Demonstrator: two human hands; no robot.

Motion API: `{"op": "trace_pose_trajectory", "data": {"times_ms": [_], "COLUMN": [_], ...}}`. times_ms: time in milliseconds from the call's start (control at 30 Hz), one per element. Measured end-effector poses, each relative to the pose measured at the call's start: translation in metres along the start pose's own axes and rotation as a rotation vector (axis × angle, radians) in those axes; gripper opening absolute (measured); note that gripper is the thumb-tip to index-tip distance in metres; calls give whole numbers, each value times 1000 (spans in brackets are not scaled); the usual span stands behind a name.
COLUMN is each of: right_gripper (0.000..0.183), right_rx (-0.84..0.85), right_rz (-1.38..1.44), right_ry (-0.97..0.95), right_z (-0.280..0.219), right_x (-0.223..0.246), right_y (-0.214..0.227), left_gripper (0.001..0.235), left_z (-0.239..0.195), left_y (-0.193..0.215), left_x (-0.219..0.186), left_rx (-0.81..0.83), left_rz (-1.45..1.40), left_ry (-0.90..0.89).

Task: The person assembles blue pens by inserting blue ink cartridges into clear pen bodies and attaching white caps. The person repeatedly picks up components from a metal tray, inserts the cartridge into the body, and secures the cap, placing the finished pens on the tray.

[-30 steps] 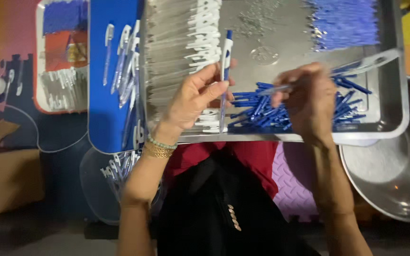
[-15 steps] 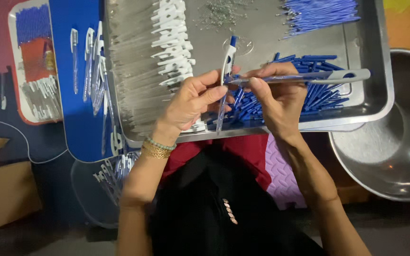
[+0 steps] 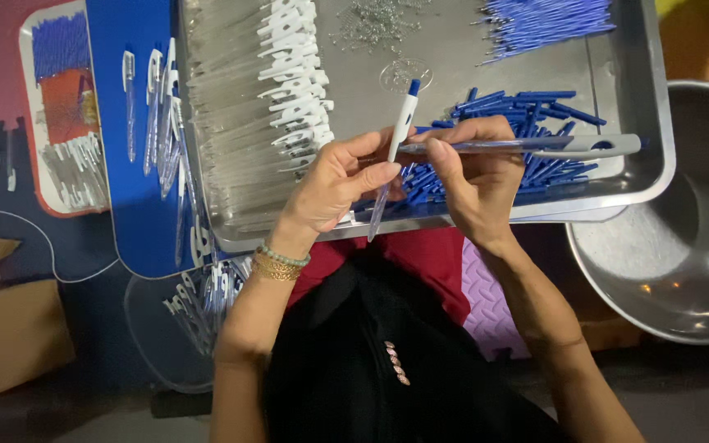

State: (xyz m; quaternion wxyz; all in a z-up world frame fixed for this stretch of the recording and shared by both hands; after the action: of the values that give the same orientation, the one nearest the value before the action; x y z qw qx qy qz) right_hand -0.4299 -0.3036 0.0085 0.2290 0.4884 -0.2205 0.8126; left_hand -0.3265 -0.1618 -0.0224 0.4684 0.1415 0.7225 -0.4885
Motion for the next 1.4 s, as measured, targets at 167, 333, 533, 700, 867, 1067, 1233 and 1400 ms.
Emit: {"op": "trace_pose_trajectory", "data": {"times_ms": [167, 333, 533, 700, 867, 1067, 1233, 1400], "right_gripper": [20, 21, 20, 17, 16, 23, 14, 21], "right_rx": [43, 23, 24, -5, 2, 86, 144, 157], "right_rz": [-45, -21, -206, -192, -169, -290, -563, -569], "right_ry": [52, 37, 272, 195, 259, 451, 485, 165], "right_z": [1, -4, -9, -8, -6, -15, -31, 11], "right_x": [8, 4, -1, 11, -2, -10, -27, 25], "right_y": [-4, -3, -3, -8, 6, 1, 8, 7], "left_gripper": [50, 51, 51, 49, 53, 54, 50, 53], "left_z": [-4, -4, -6, -10, -4, -1, 2, -3], "left_y": [4, 7, 18, 7, 16, 16, 29, 39], "left_x": [6, 13, 27, 17, 32, 42, 59, 48], "left_rx": [-23, -23, -51, -36, -57, -106, -109, -65], "left_rz": [48, 89, -7, -32, 67, 46, 19, 59], "left_ry": [-57, -81, -15, -6, -54, -100, -35, 35]}}
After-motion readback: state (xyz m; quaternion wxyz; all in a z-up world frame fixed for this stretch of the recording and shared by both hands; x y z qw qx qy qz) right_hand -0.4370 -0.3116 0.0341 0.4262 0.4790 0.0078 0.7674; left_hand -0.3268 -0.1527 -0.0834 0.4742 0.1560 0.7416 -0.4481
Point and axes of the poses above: each hand's wrist, its own z-axis towards the middle knuckle, its own y-axis out of the back of the hand, x = y × z, the point moved 5 cm from there along z, towards the middle knuckle, and after that the axes turned 2 degrees about -x, right-handed, at the moved point
